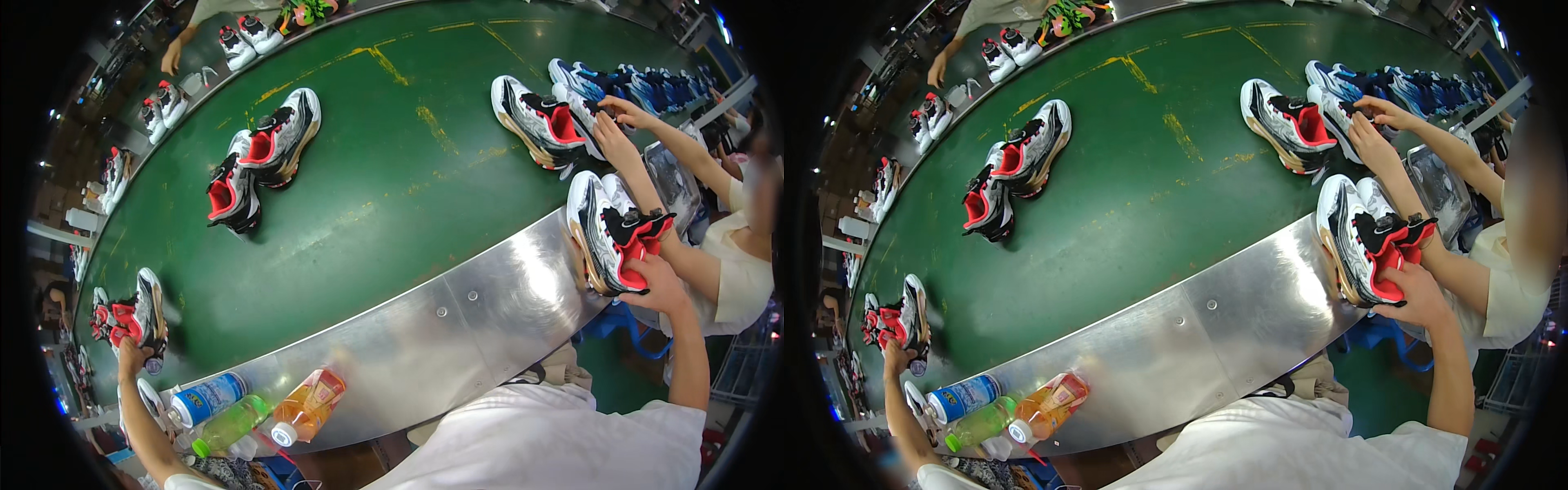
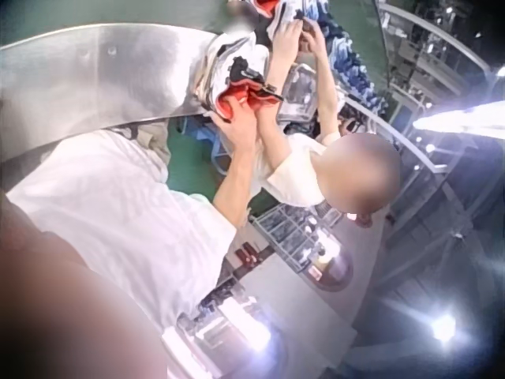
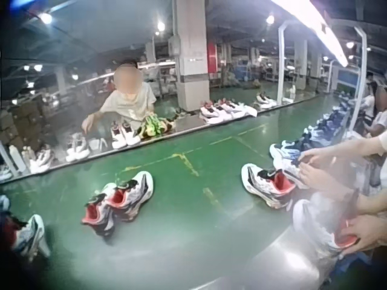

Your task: The person assembles athletic shoes on a factory assembly line. They insert black foam insoles into the shoe uppers and secure blue plastic heel tabs on the back of the shoes. The person handles multiple pairs of shoes, moving them along the metal workbench as they complete each step.

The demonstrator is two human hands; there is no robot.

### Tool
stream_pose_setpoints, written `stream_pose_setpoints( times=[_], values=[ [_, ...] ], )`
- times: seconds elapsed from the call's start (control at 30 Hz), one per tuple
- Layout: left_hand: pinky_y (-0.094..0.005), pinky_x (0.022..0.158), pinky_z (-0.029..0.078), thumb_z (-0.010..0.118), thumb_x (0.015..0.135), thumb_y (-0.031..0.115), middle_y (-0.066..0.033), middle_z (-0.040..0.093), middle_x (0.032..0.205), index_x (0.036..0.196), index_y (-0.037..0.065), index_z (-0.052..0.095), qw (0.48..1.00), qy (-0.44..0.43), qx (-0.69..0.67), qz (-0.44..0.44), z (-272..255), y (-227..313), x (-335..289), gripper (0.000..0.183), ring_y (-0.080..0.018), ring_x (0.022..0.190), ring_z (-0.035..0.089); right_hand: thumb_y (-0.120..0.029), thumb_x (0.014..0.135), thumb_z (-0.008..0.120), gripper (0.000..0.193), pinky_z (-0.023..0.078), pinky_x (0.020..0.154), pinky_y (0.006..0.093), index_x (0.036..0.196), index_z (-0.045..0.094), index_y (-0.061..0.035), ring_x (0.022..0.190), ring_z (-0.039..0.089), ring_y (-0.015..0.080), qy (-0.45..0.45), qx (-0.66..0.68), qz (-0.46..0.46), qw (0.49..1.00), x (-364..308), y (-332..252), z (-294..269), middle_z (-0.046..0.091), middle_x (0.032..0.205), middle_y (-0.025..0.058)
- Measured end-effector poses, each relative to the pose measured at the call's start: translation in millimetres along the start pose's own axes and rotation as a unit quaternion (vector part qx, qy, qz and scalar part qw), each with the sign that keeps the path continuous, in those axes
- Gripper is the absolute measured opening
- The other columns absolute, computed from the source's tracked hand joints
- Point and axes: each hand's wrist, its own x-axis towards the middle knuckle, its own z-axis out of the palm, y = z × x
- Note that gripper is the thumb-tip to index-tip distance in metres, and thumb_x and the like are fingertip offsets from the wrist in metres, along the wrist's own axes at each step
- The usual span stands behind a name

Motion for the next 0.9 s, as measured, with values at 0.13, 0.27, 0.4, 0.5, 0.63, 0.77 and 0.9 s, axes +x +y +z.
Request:
stream_pose_setpoints(
  times=[0.13, 0.27, 0.4, 0.5, 0.63, 0.77, 0.9],
  values=[
    [-0.0325, 0.067, 0.054, 0.072, 0.072, -0.005, -0.0002, 0.074, 0.082, 0.095, -0.003, 0.078, 0.987, -0.050, -0.155, -0.015, -45.8, 86.7, 12.5, 0.024, -0.0123, 0.072, 0.067, -0.038, 0.068, 0.094, 0.070, 0.053, 0.098, 0.0504, 0.127, 0.070, -0.0097, 0.111, 0.066, 0.0410, 0.017, -0.003, 0.029, 0.999, -20.1, -15.1, -8.2, 0.069, 0.116, 0.0179],
    [-0.0338, 0.072, 0.054, 0.072, 0.071, -0.004, -0.0015, 0.073, 0.081, 0.098, -0.002, 0.077, 0.993, 0.012, -0.097, 0.072, -131.6, 174.4, 6.3, 0.028, -0.0153, 0.073, 0.067, -0.029, 0.068, 0.094, 0.072, 0.053, 0.098, 0.0505, 0.132, 0.069, -0.0098, 0.111, 0.066, 0.0401, 0.026, -0.033, 0.033, 0.999, -37.8, -25.9, -22.6, 0.069, 0.117, 0.0183],
    [-0.0418, 0.101, 0.050, 0.082, 0.069, 0.010, -0.0192, 0.072, 0.104, 0.107, -0.004, 0.076, 0.989, 0.107, 0.047, 0.095, -221.2, 274.1, -57.6, 0.041, -0.0345, 0.105, 0.067, -0.019, 0.071, 0.091, 0.071, 0.052, 0.098, 0.0508, 0.137, 0.067, -0.0096, 0.110, 0.066, 0.0389, 0.081, -0.118, 0.045, 0.989, -58.0, -54.3, -45.2, 0.068, 0.118, 0.0186],
    [-0.0429, 0.109, 0.046, 0.086, 0.069, 0.017, -0.0239, 0.067, 0.124, 0.115, -0.004, 0.075, 0.977, 0.163, 0.076, 0.113, -258.3, 417.6, -126.4, 0.052, -0.0398, 0.120, 0.062, -0.014, 0.076, 0.088, 0.064, 0.052, 0.096, 0.0498, 0.135, 0.067, -0.0040, 0.110, 0.067, 0.0374, 0.159, -0.089, 0.031, 0.983, -80.6, -94.5, -64.4, 0.070, 0.117, 0.0174],
    [-0.0461, 0.109, 0.048, 0.092, 0.067, 0.018, -0.0216, 0.071, 0.112, 0.111, -0.001, 0.076, 0.935, 0.192, 0.067, 0.290, -220.9, 521.2, -205.0, 0.051, -0.0408, 0.118, 0.066, -0.011, 0.081, 0.084, 0.052, 0.054, 0.091, 0.0474, 0.131, 0.069, -0.0010, 0.105, 0.067, 0.0374, 0.252, -0.026, -0.131, 0.958, -74.6, -141.6, -74.2, 0.071, 0.114, 0.0161],
    [-0.0478, 0.090, 0.057, 0.089, 0.072, 0.016, -0.0186, 0.073, 0.100, 0.099, 0.002, 0.077, 0.943, 0.040, 0.068, 0.322, -146.6, 645.1, -275.9, 0.033, -0.0393, 0.104, 0.072, -0.015, 0.085, 0.082, 0.059, 0.053, 0.099, 0.0460, 0.139, 0.064, -0.0008, 0.115, 0.066, 0.0378, 0.276, 0.084, -0.218, 0.932, -53.7, -161.7, -59.3, 0.069, 0.126, 0.0187],
    [-0.0495, 0.085, 0.052, 0.069, 0.079, 0.013, -0.0168, 0.075, 0.089, 0.085, 0.010, 0.081, 0.932, -0.044, 0.073, 0.351, 13.2, 686.8, -327.0, 0.014, -0.0341, 0.090, 0.073, -0.014, 0.089, 0.081, 0.068, 0.054, 0.101, 0.0400, 0.153, 0.056, -0.0059, 0.121, 0.067, 0.0313, 0.229, 0.220, -0.286, 0.904, -11.1, -176.1, -28.1, 0.064, 0.141, 0.0163]
  ],
)
